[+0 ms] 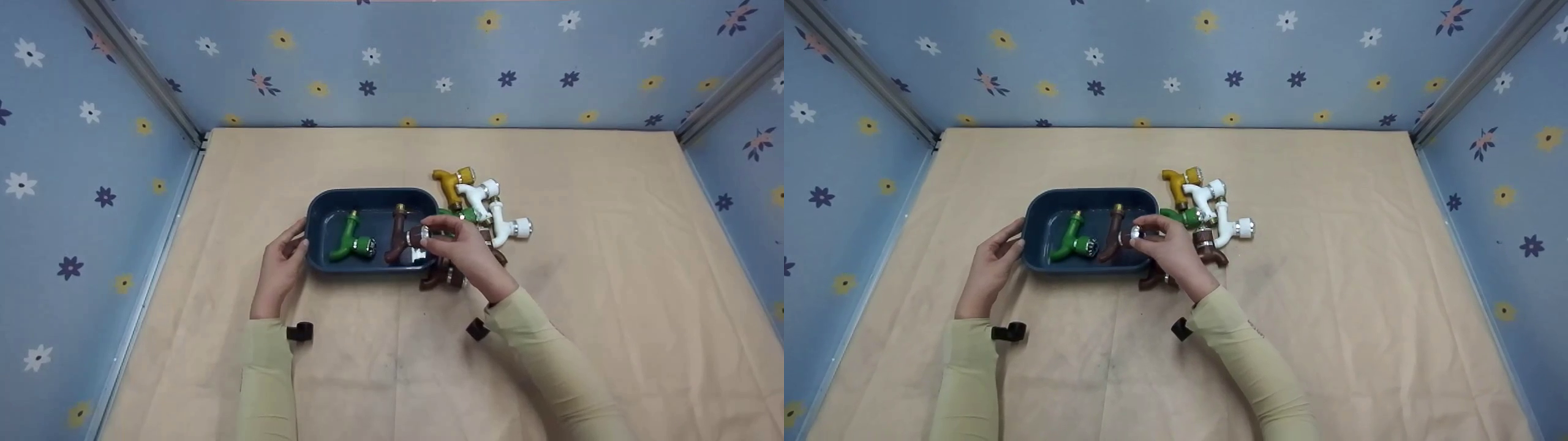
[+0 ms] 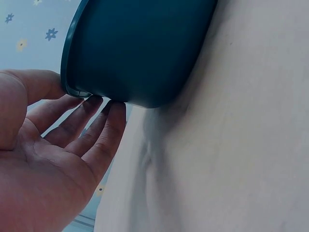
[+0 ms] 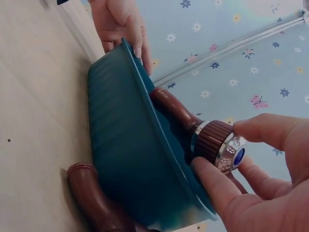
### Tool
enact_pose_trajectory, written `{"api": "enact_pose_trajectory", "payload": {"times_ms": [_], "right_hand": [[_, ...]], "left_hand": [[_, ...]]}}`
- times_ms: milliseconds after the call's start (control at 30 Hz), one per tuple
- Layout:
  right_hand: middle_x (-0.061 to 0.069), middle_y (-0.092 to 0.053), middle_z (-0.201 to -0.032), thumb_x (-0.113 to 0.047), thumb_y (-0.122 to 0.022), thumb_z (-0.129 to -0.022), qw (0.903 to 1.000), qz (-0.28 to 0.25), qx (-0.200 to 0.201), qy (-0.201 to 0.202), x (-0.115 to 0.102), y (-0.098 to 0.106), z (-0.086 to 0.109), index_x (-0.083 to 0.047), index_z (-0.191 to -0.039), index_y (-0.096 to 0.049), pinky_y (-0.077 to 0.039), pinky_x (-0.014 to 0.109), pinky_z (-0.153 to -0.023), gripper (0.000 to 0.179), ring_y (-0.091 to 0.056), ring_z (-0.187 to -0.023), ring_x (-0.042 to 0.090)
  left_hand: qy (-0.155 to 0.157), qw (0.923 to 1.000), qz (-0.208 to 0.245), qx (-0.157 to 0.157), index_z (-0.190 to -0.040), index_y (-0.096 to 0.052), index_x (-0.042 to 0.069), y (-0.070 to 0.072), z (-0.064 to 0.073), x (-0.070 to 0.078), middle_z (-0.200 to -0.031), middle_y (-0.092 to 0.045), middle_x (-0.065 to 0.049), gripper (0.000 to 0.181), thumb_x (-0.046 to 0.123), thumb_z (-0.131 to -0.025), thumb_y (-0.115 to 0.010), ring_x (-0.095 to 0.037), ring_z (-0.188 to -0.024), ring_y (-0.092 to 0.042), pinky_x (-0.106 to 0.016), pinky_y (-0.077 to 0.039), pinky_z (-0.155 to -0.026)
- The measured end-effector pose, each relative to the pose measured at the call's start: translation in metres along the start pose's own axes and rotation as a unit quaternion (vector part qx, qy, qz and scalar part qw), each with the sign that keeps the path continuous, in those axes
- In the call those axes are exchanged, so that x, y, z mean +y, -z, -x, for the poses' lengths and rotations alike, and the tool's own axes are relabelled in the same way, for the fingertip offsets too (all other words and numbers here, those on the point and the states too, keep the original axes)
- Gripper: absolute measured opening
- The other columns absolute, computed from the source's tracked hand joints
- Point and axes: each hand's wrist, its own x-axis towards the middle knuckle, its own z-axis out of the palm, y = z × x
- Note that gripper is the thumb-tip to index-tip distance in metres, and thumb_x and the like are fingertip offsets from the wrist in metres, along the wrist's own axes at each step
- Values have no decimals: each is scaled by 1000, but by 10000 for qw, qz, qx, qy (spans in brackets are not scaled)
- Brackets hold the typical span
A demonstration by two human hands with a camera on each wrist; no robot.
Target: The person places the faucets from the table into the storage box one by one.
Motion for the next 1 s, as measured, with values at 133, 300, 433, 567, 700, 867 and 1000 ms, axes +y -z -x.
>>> {"api": "enact_pose_trajectory", "payload": {"times_ms": [133, 300, 433, 567, 700, 867, 1000], "right_hand": [[11, -57, -119, -5, -70, -86, 10000, 27, -66, 8, 0, -4, -4, 2, -125, -57, -51, 29, -79, 41, -64, -94, 20], [12, -58, -117, -2, -69, -85, 9999, 69, -144, -4, 2, -9, -7, 1, -122, -59, -51, 27, -78, 38, -64, -95, 19], [12, -61, -114, -1, -70, -84, 9997, 172, -142, 19, 3, -12, -9, 1, -121, -60, -51, 26, -77, 38, -65, -94, 19], [11, -63, -111, 0, -70, -83, 9995, 293, -101, 93, 4, -16, -11, 1, -118, -62, -51, 27, -78, 36, -65, -94, 20], [10, -63, -109, 0, -71, -82, 9988, 482, -63, 100, 3, -18, -13, 0, -115, -63, -52, 29, -79, 34, -65, -95, 20], [8, -63, -110, -3, -73, -83, 9970, 771, -78, 25, 2, -21, -14, -4, -113, -65, -52, 29, -78, 31, -65, -94, 19], [6, -64, -109, -8, -73, -84, 9939, 1099, -105, -55, 0, -23, -16, -9, -111, -65, -52, 30, -76, 29, -66, -91, 18]], "left_hand": [[-16, 10000, 57, 1, -141, -41, -4, 0, 0, 0, -140, -43, -24, 45, -4, -97, -49, -36, -123, -48, -22, -43, -92], [-28, 10000, 27, 2, -141, -42, -3, 1, 0, 0, -140, -44, -23, 45, -3, -97, -49, -34, -123, -49, -23, -43, -92], [8, 10000, -12, -29, -142, -41, -2, 0, 0, 0, -141, -44, -21, 45, -2, -97, -49, -33, -124, -48, -29, -42, -96], [31, 10000, -25, -36, -142, -41, -2, 0, -1, 0, -141, -44, -20, 46, -3, -97, -49, -32, -124, -49, -32, -41, -98], [35, 10000, -27, -45, -142, -41, -2, 1, -1, 1, -141, -44, -20, 46, -3, -97, -49, -31, -123, -49, -27, -42, -96], [23, 10000, -82, -15, -142, -42, -2, 1, 0, -1, -141, -44, -20, 45, -2, -97, -49, -31, -122, -50, -26, -42, -94], [0, 10000, -31, 12, -141, -42, -3, 0, -1, -1, -141, -45, -20, 45, -2, -97, -49, -32, -122, -50, -25, -43, -94]]}}
